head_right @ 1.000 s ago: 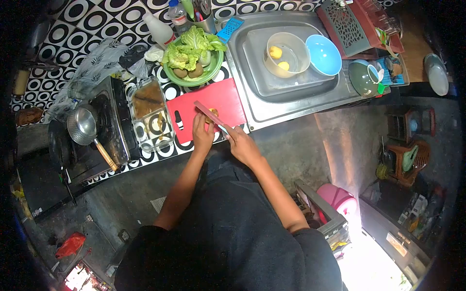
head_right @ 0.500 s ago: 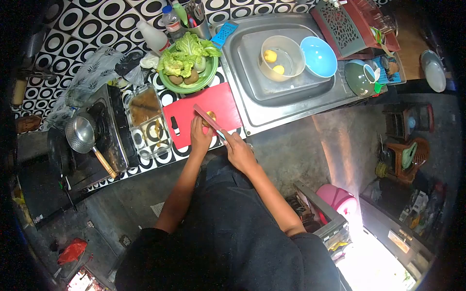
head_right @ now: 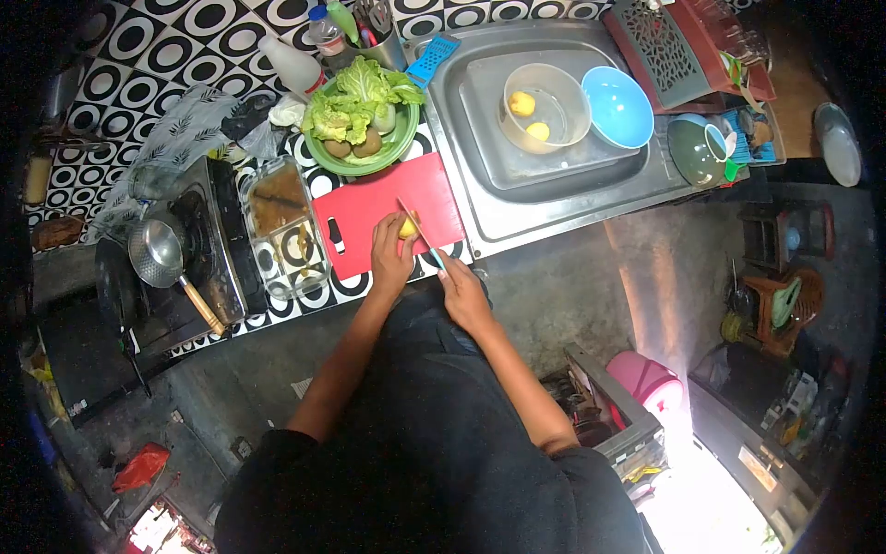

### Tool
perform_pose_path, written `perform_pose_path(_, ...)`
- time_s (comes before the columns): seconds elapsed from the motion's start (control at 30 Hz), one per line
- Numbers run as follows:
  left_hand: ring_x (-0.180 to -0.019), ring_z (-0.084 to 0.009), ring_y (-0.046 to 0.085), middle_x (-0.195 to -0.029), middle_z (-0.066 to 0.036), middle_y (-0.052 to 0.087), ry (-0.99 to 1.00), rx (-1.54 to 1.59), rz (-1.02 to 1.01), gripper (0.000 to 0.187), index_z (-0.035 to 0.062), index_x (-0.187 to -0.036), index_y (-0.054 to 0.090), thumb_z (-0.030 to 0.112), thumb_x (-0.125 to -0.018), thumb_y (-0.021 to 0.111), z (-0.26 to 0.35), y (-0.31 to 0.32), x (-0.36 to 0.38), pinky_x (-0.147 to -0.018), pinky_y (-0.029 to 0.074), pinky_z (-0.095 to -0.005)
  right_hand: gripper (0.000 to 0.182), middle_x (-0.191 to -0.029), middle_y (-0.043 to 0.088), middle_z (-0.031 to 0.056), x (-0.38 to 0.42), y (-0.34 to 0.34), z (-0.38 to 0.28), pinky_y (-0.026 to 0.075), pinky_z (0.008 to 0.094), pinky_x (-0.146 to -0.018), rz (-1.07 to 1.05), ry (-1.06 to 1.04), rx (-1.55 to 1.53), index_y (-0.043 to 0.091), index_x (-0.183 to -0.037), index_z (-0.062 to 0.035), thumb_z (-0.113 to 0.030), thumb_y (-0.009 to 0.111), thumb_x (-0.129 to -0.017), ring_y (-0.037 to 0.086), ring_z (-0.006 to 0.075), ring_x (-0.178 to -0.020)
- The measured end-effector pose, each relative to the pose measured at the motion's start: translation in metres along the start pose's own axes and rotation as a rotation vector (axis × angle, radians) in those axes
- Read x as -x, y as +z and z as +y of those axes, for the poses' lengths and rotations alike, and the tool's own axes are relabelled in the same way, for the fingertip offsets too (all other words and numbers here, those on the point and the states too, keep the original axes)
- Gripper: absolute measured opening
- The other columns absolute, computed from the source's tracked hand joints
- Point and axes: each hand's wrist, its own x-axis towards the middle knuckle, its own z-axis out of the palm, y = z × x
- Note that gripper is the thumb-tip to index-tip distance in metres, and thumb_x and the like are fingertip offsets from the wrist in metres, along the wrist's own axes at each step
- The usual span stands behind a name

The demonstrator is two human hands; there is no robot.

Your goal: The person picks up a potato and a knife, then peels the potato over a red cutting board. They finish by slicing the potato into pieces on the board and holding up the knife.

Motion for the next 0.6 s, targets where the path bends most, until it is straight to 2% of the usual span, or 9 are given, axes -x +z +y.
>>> perform_pose_path(0.07,-0.113,-0.0388,0.058,-0.125,-0.019,0.061,0.007,-0.013,-0.005,0.041,-0.0026,-0.125,0.061,0.008,-0.087,0.070,0.001,0.000,-0.001,-0.097,0.049,-0.0456,0.040,-0.102,0.062,0.0200,-0.001,0.004,0.012,0.047,0.0381,-0.088,0.059,-0.073,-0.035,0.054,-0.142,-0.0035,-0.010,0.051,-0.103,0.061,0.0316,-0.094)
perform_pose_path(0.17,-0.111,-0.0385,0.058,-0.125,-0.019,0.062,0.023,-0.050,-0.011,0.039,-0.0030,-0.125,0.061,0.008,-0.088,0.069,0.003,0.003,-0.001,-0.096,0.050,-0.0451,0.040,-0.101,0.065,0.0188,-0.003,-0.003,0.006,0.049,0.0386,-0.086,-0.031,0.206,-0.164,0.054,-0.143,-0.0045,-0.013,0.049,-0.104,0.062,0.0304,-0.090)
perform_pose_path(0.27,-0.110,-0.0385,0.059,-0.125,-0.020,0.062,0.030,-0.095,-0.022,0.039,-0.0032,-0.125,0.061,0.008,-0.088,0.069,0.006,0.007,-0.003,-0.095,0.050,-0.0450,0.039,-0.090,0.065,0.0187,-0.008,-0.015,-0.006,0.050,0.0407,-0.081,-0.054,0.245,-0.097,0.053,-0.142,-0.0043,-0.013,0.048,-0.105,0.063,0.0318,-0.082)
perform_pose_path(0.47,-0.108,-0.0382,0.059,-0.126,-0.021,0.062,0.015,-0.160,0.005,0.039,-0.0037,-0.125,0.062,0.007,-0.087,0.069,0.016,0.009,-0.004,-0.093,0.050,-0.0446,0.039,-0.082,0.062,0.0197,-0.014,-0.023,-0.004,0.050,0.0438,-0.075,-0.057,0.127,0.045,0.050,-0.142,-0.0051,-0.012,0.045,-0.105,0.062,0.0338,-0.076)
perform_pose_path(0.5,-0.107,-0.0383,0.059,-0.126,-0.021,0.062,0.012,-0.175,0.012,0.039,-0.0037,-0.124,0.062,0.007,-0.087,0.069,0.018,0.009,-0.004,-0.093,0.050,-0.0445,0.039,-0.091,0.063,0.0238,-0.017,-0.028,-0.017,0.049,0.0476,-0.080,-0.109,0.157,0.073,0.049,-0.142,-0.0033,-0.011,0.045,-0.104,0.064,0.0385,-0.085)
perform_pose_path(0.6,-0.106,-0.0383,0.060,-0.125,-0.021,0.062,-0.011,-0.181,0.028,0.038,-0.0041,-0.123,0.062,0.007,-0.087,0.069,0.023,0.012,-0.004,-0.092,0.051,-0.0444,0.040,-0.104,0.062,0.0284,-0.019,-0.022,0.002,0.047,0.0511,-0.087,-0.032,-0.189,0.120,0.047,-0.142,0.0005,-0.010,0.045,-0.104,0.062,0.0446,-0.098)
